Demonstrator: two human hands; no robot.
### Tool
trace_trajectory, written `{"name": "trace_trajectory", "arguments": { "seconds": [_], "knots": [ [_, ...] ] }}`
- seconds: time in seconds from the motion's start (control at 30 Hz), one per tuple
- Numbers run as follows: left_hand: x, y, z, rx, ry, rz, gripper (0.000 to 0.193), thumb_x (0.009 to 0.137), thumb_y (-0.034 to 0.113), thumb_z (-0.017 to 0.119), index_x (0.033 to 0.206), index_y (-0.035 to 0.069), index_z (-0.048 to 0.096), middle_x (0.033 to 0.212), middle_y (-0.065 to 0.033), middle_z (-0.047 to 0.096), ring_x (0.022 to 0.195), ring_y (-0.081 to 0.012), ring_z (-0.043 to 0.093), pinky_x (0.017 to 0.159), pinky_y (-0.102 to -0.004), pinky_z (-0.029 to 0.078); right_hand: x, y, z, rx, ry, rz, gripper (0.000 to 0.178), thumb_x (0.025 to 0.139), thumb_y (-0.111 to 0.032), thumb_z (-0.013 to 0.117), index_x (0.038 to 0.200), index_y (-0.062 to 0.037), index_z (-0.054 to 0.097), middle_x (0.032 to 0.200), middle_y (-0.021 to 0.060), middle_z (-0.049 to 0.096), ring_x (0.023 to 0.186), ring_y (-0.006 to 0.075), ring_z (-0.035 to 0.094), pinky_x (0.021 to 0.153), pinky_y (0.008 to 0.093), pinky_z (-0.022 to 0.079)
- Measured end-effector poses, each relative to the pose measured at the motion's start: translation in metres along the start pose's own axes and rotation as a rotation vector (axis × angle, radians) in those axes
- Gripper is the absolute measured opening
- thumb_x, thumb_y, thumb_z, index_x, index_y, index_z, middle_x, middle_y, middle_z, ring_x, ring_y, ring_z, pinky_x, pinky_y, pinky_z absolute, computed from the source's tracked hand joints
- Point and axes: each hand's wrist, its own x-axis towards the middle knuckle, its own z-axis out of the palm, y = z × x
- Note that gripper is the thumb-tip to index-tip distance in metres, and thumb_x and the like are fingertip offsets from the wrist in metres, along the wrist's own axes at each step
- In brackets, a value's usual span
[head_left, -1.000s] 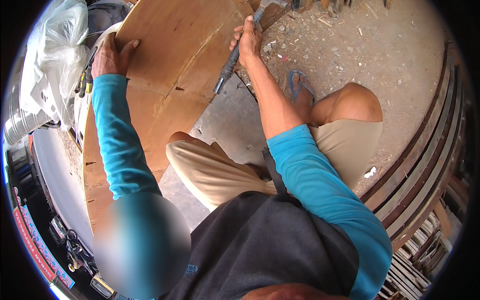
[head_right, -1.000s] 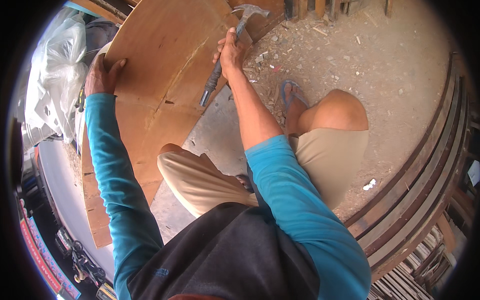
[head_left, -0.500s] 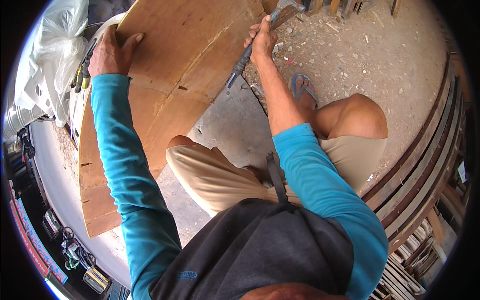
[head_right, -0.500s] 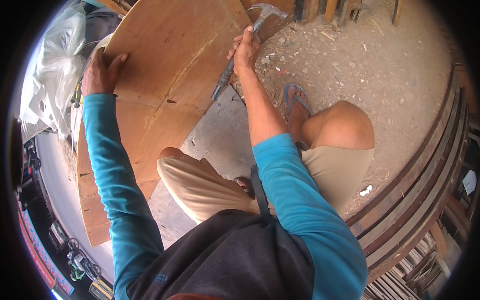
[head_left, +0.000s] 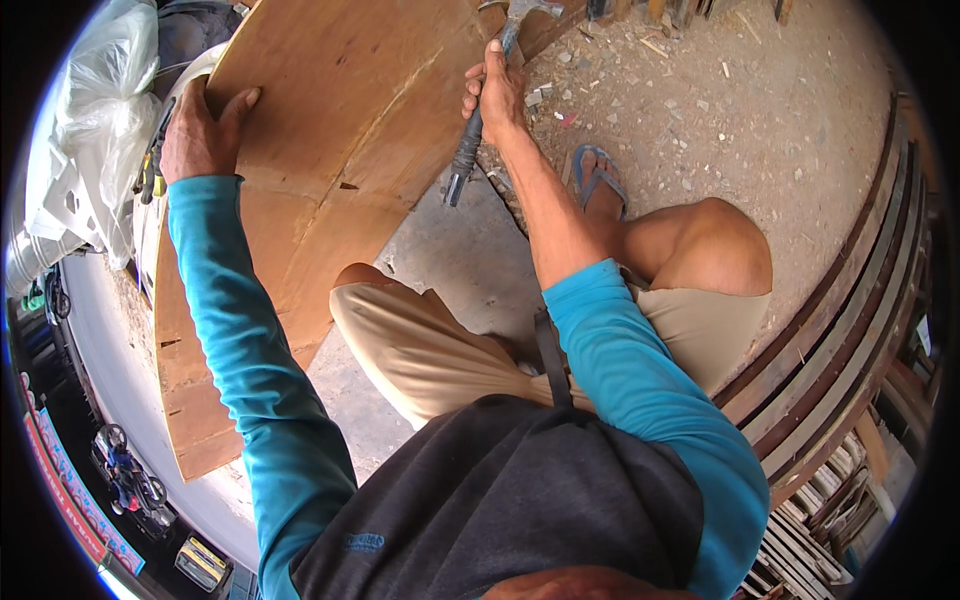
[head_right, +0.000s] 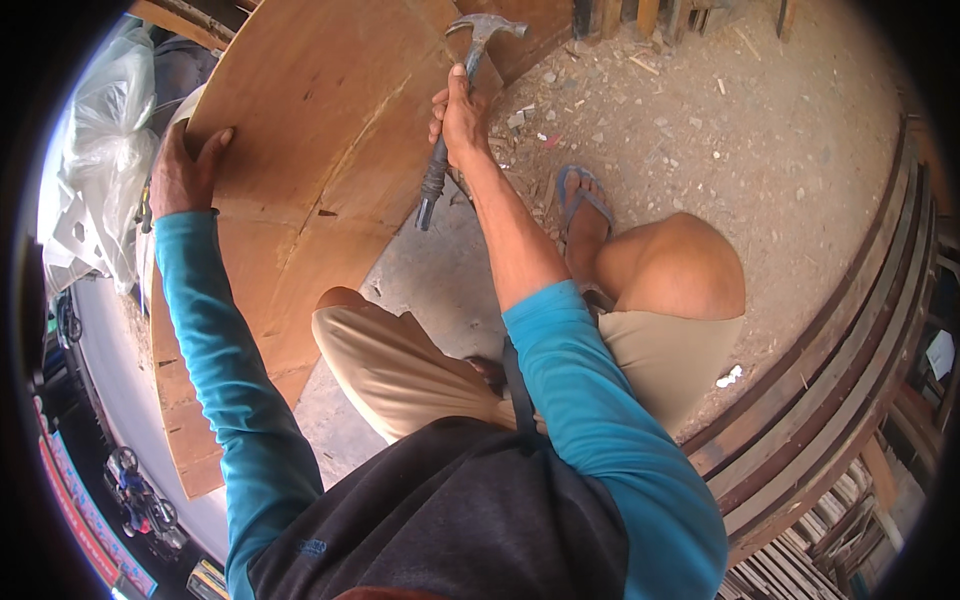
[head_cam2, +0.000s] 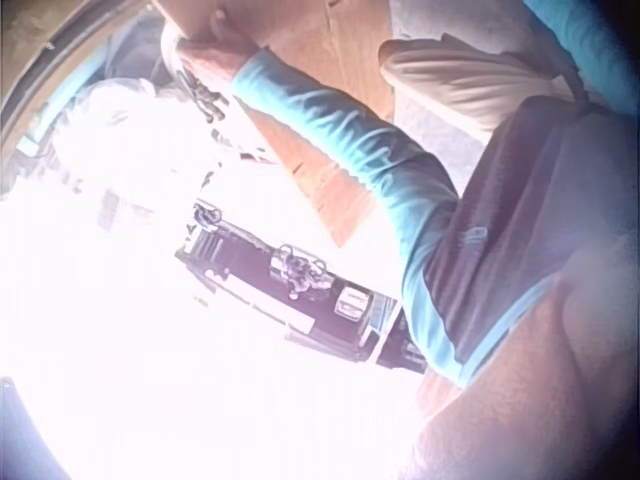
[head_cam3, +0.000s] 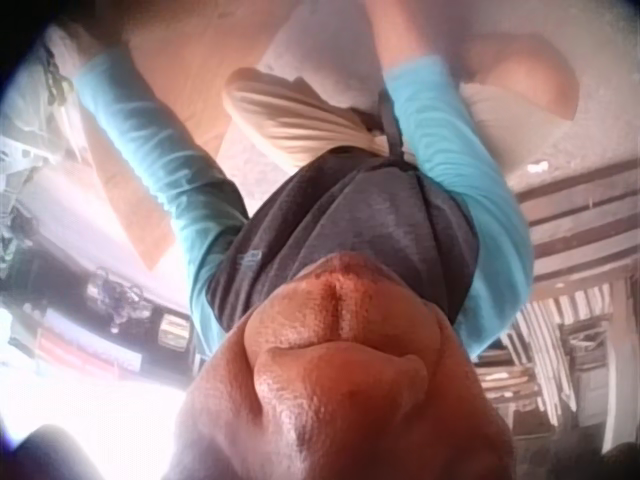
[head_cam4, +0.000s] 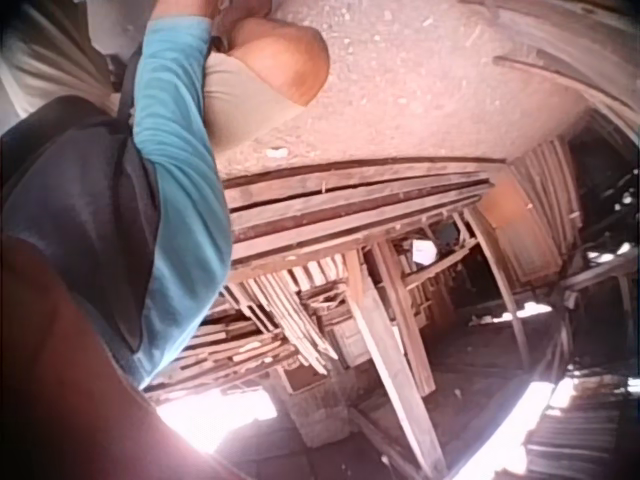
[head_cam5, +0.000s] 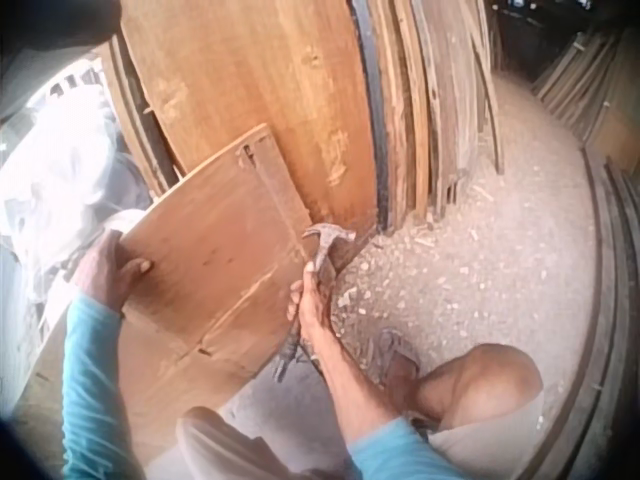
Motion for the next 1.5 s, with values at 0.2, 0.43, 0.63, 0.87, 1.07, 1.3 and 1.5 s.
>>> {"name": "trace_trajectory", "arguments": {
  "seconds": [0.2, 0.43, 0.63, 0.87, 1.07, 1.3, 1.5],
  "knots": [
    [-0.004, 0.003, -0.006, -0.003, -0.010, -0.022, 0.070, 0.085, 0.056, 0.076, 0.129, 0.003, 0.063, 0.119, -0.0238, 0.070, 0.112, -0.0411, 0.067, 0.094, -0.0476, 0.052, 0.011, -0.006, -0.001, -0.016, 0.037, -0.187, 0.060, 0.103, -0.061, 0.052, 0.087, -0.0034, 0.054, 0.060, 0.0007, 0.046, 0.047, 0.0143, 0.049, 0.044, 0.0345, 0.043],
    [-0.003, 0.002, -0.005, -0.018, -0.015, -0.032, 0.069, 0.085, 0.055, 0.076, 0.128, 0.003, 0.063, 0.119, -0.0233, 0.070, 0.112, -0.0406, 0.067, 0.094, -0.0479, 0.052, 0.013, 0.008, -0.004, -0.188, 0.102, -0.098, 0.059, 0.103, -0.058, 0.054, 0.087, -0.0011, 0.056, 0.061, 0.0026, 0.049, 0.045, 0.0156, 0.051, 0.042, 0.0349, 0.045],
    [-0.001, 0.001, -0.007, 0.002, -0.062, -0.047, 0.073, 0.085, 0.058, 0.075, 0.131, 0.004, 0.062, 0.122, -0.0238, 0.069, 0.115, -0.0406, 0.066, 0.096, -0.0475, 0.051, 0.005, 0.019, -0.036, -0.254, 0.234, 0.058, 0.051, 0.102, -0.048, 0.061, 0.085, -0.0004, 0.056, 0.067, 0.0061, 0.053, 0.047, 0.0168, 0.053, 0.042, 0.0355, 0.045],
    [0.002, -0.003, 0.004, 0.059, 0.001, -0.018, 0.077, 0.084, 0.064, 0.073, 0.132, 0.005, 0.062, 0.121, -0.0232, 0.070, 0.115, -0.0407, 0.066, 0.097, -0.0479, 0.052, -0.001, 0.067, -0.083, -0.239, 0.414, 0.193, 0.031, 0.101, -0.026, 0.060, 0.087, 0.0005, 0.056, 0.071, 0.0070, 0.053, 0.051, 0.0181, 0.053, 0.045, 0.0365, 0.047],
    [-0.005, -0.017, 0.000, -0.005, -0.015, -0.011, 0.081, 0.084, 0.061, 0.074, 0.138, 0.002, 0.059, 0.129, -0.0252, 0.067, 0.121, -0.0417, 0.064, 0.101, -0.0483, 0.050, 0.013, 0.049, -0.072, -0.181, 0.465, 0.138, 0.033, 0.103, -0.031, 0.059, 0.088, -0.0016, 0.057, 0.073, 0.0054, 0.054, 0.058, 0.0181, 0.055, 0.053, 0.0368, 0.049],
    [-0.001, 0.022, -0.014, -0.054, 0.039, 0.009, 0.043, 0.086, 0.032, 0.081, 0.109, 0.000, 0.064, 0.100, -0.0179, 0.069, 0.094, -0.0381, 0.067, 0.085, -0.0472, 0.053, 0.004, 0.062, -0.074, -0.239, 0.258, 0.233, 0.032, 0.102, -0.031, 0.062, 0.089, -0.0029, 0.058, 0.074, 0.0038, 0.053, 0.058, 0.0167, 0.054, 0.054, 0.0363, 0.049],
    [-0.001, 0.004, -0.019, -0.441, 0.154, 0.041, 0.059, 0.086, 0.031, 0.083, 0.129, -0.002, 0.061, 0.118, -0.0217, 0.069, 0.115, -0.0346, 0.065, 0.097, -0.0442, 0.053, -0.026, 0.121, -0.086, -0.393, 0.301, 0.373, 0.028, 0.100, -0.029, 0.063, 0.090, -0.0023, 0.060, 0.077, 0.0057, 0.055, 0.058, 0.0167, 0.054, 0.052, 0.0355, 0.049]
  ]
}}
